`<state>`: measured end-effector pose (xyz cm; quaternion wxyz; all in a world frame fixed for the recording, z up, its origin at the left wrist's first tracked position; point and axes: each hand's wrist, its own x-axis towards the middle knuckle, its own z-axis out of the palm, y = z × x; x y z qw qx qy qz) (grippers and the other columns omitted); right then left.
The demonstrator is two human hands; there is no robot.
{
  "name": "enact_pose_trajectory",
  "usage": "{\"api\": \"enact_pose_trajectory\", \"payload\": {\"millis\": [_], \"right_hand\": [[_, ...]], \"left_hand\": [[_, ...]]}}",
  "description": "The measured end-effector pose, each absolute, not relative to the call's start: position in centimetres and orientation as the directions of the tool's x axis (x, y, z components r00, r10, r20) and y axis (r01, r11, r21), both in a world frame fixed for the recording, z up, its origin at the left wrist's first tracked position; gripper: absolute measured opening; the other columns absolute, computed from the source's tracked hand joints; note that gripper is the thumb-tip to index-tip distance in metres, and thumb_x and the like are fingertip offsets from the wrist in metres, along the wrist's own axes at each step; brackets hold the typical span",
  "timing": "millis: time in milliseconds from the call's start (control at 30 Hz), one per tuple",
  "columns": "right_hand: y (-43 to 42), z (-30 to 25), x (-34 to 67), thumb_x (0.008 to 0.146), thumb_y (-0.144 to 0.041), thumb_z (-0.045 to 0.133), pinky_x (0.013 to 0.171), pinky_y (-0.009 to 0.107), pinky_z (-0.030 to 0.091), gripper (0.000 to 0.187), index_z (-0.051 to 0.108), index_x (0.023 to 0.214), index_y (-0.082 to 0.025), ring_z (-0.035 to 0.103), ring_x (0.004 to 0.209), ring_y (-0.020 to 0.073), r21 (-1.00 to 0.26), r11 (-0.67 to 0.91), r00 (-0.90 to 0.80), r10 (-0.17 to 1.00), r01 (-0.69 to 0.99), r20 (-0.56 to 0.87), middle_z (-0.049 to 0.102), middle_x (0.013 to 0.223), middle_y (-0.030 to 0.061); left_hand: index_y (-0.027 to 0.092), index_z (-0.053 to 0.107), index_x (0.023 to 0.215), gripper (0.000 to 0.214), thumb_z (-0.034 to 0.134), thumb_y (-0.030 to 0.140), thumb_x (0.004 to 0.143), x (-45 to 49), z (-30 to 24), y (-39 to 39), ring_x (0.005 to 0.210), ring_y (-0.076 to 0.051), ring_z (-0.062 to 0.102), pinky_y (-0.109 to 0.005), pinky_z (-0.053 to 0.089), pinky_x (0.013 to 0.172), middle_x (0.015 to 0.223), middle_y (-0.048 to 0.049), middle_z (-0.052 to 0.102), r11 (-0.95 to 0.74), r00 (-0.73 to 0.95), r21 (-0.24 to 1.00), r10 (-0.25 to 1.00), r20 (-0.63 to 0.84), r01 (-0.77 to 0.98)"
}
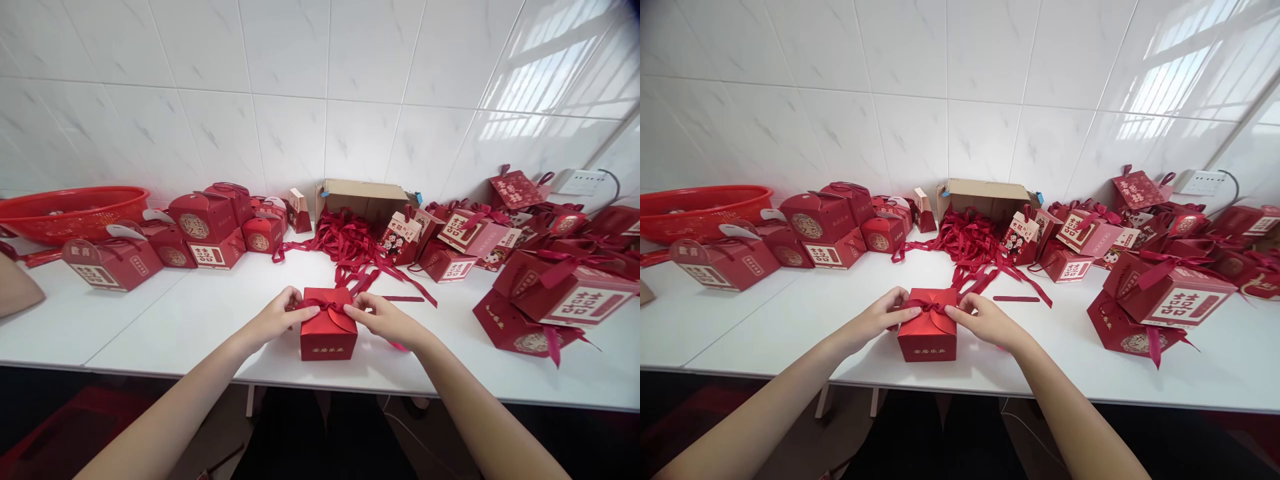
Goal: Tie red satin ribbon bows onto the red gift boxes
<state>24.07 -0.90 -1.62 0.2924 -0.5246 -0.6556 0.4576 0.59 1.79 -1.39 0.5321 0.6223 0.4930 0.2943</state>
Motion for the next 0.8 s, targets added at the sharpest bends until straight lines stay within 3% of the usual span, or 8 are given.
{"api": "enact_pose_trajectory", "payload": {"millis": [167,267,367,567,700,800], "right_hand": [[-0.4,-1.5,24.5,0.08,-0.057,0.057,0.051,0.024,0.023,0.044,0.047,0.064,-0.018,0.032,0.055,0.0082,-0.963,0.031,-0.398,0.914,0.266,-0.08,0.039,0.06,-0.0052],[-0.1,-1.7,25.0,0.077,-0.053,0.062,0.048,0.024,0.016,0.042,0.045,0.062,-0.018,0.023,0.05,0.0072,-0.983,0.024,-0.35,0.936,0.185,-0.043,0.031,0.055,-0.0077],[0.0,-1.9,25.5,0.074,-0.051,0.067,0.047,0.025,0.015,0.042,0.046,0.059,-0.018,0.022,0.05,0.007,-0.986,0.014,-0.315,0.948,0.165,-0.039,0.031,0.053,-0.0078],[-0.2,-2.1,25.7,0.072,-0.048,0.07,0.048,0.026,0.014,0.041,0.046,0.056,-0.018,0.021,0.048,0.0064,-0.994,-0.011,-0.324,0.945,0.112,-0.047,0.029,0.051,-0.0082],[-0.9,-0.9,26.1,0.08,-0.043,0.064,0.051,0.028,0.024,0.032,0.058,0.061,-0.019,0.035,0.051,0.0085,-0.998,-0.049,-0.37,0.927,0.049,-0.063,0.042,0.055,-0.0031],[-1.3,0.2,26.6,0.08,-0.043,0.065,0.058,0.03,0.034,0.028,0.064,0.065,-0.019,0.046,0.058,0.0112,-0.995,-0.07,-0.362,0.931,-0.073,-0.039,0.052,0.062,0.0013]], "left_hand": [[0.015,0.064,0.075,0.035,0.07,0.049,0.07,0.3,-1.1,1.8,0.072,-0.016,0.055,-0.027,0.038,0.067,0.076,-0.0022,0.064,0.076,0.468,0.967,0.864,-0.186,0.244],[0.017,0.051,0.055,0.04,0.072,0.049,0.068,0.1,-1.8,1.9,0.055,-0.01,0.039,-0.024,0.029,0.056,0.056,0.0042,0.045,0.037,0.353,0.982,0.93,-0.101,0.185],[0.018,0.035,0.047,0.053,0.067,0.053,0.071,0.0,-2.8,2.1,0.051,-0.008,0.024,-0.025,0.022,0.052,0.051,0.0067,0.026,0.002,0.284,0.991,0.958,-0.04,0.133],[0.019,0.032,0.049,0.053,0.065,0.052,0.073,-0.2,-3.6,2.3,0.053,-0.009,0.026,-0.025,0.024,0.054,0.053,0.0063,0.025,-0.009,0.294,0.992,0.955,-0.029,0.127],[0.019,0.029,0.049,0.053,0.066,0.048,0.073,-0.5,-2.8,2.5,0.052,-0.009,0.027,-0.025,0.024,0.053,0.052,0.0066,0.025,-0.073,0.292,0.975,0.956,0.009,0.208],[0.019,0.043,0.06,0.037,0.065,0.046,0.074,-0.7,-1.4,2.4,0.059,-0.012,0.042,-0.026,0.032,0.057,0.062,0.004,0.042,-0.239,0.205,0.905,0.963,0.175,0.352]]}}
